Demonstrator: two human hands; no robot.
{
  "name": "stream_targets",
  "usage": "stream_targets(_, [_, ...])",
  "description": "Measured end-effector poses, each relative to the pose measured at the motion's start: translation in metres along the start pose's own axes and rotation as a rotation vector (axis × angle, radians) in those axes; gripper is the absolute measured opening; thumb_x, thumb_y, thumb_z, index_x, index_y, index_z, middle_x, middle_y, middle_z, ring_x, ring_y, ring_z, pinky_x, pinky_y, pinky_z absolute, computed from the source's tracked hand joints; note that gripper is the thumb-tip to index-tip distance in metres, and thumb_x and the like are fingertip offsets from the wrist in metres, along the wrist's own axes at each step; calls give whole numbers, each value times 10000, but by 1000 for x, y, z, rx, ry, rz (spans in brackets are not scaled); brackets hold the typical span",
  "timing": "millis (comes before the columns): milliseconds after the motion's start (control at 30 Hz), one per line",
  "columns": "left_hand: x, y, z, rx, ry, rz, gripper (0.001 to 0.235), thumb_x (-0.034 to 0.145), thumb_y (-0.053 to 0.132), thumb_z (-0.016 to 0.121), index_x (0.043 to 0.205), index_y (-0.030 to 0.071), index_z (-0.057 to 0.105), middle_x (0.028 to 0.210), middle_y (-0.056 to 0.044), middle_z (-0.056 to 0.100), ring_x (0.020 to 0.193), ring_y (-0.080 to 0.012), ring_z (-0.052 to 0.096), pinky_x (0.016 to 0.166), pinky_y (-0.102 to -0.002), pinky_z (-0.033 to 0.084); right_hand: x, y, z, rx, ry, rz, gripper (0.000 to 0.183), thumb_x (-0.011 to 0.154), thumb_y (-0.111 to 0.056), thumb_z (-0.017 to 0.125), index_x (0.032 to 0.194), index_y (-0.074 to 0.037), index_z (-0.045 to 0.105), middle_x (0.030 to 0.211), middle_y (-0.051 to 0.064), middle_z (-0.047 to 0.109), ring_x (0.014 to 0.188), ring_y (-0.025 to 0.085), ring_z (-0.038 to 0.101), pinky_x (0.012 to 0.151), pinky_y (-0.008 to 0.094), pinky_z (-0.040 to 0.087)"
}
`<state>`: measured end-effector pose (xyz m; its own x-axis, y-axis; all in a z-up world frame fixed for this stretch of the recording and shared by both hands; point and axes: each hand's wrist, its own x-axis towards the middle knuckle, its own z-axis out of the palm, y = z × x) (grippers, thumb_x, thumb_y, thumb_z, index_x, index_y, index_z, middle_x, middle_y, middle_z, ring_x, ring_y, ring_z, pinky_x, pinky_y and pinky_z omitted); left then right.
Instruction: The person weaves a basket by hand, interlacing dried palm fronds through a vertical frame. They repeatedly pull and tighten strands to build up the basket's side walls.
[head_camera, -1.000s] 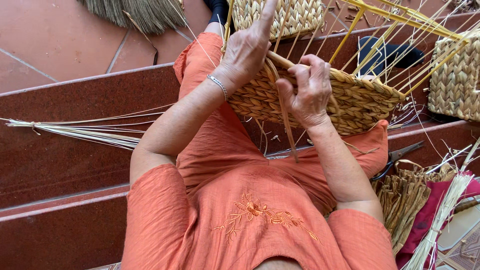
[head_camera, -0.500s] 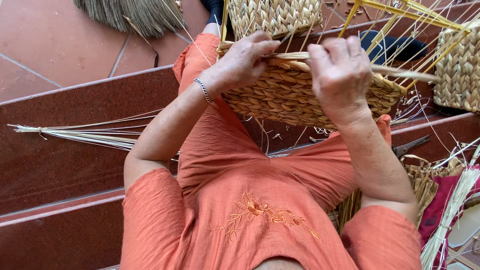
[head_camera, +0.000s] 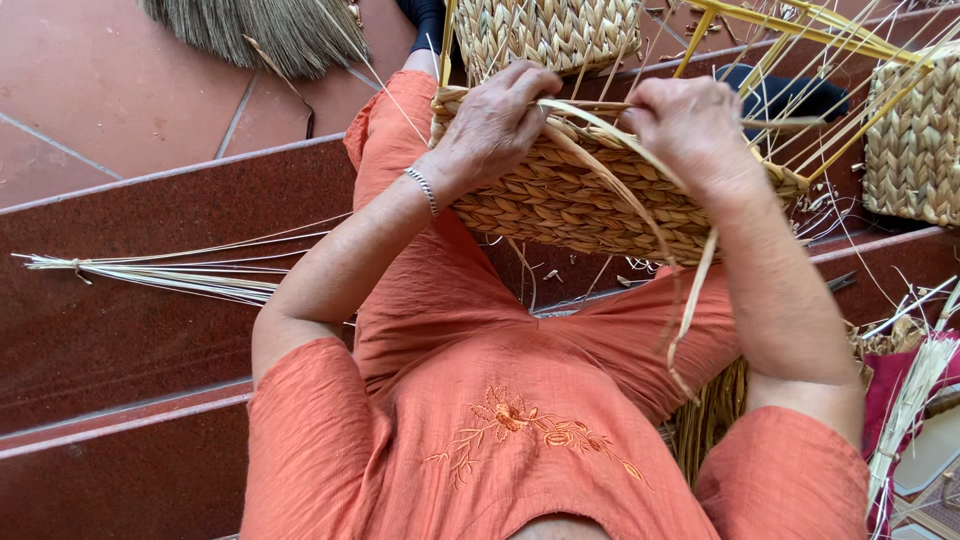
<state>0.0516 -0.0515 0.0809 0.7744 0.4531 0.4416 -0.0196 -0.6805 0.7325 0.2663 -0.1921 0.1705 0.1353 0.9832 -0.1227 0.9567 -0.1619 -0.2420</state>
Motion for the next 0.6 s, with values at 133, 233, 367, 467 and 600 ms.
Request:
stream_targets(133, [-10, -6, -3, 118, -68, 124, 161, 971, -19, 636, 1099, -13, 539, 1153, -158, 589, 898, -244, 660, 731, -335, 583, -3, -12, 39, 106, 256, -143, 414, 1051, -412, 799, 1113, -32, 647, 872, 115, 723, 701, 203, 708, 613, 324, 571])
stream_targets(233, [-17, -8, 1, 242, -45, 262, 181, 956, -37, 604, 1099, -13, 495, 1134, -158, 585, 917, -243, 669, 737, -311, 591, 3, -18, 56, 23, 352, -10, 460, 1014, -443, 829, 997, -50, 591, 691, 58, 672, 586, 207, 676, 514, 373, 526])
stream_targets(367, [-13, -20, 11, 280, -141, 177, 176, 1009, -121, 551, 1015, 47, 500, 844, -81, 574, 723, -189, 619, 620, -307, 535, 3, -20, 68, 60, 422, 9, 468, 1036, -435, 810, 976, -44, 559, 686, 25, 645, 574, 192, 669, 497, 358, 515])
stream_targets(467, [-4, -31, 20, 222, -117, 41, 186, 1070, 38, 645, 971, 67, 490, 670, -51, 552, 508, -204, 519, 468, -338, 428, -12, -23, 71, 117, 359, 40, 436, 1057, -394, 790, 927, -43, 565, 669, 55, 626, 534, 201, 641, 475, 355, 499])
stream_targets(600, [9, -39, 35, 141, 18, -60, 405, 984, 105, 706, 1263, 11, 427, 692, -1, 582, 505, -140, 538, 444, -296, 420, -37, -34, 60, 264, 415, -29, 264, 1136, -292, 687, 1044, -50, 633, 897, 91, 670, 765, 219, 674, 642, 373, 536])
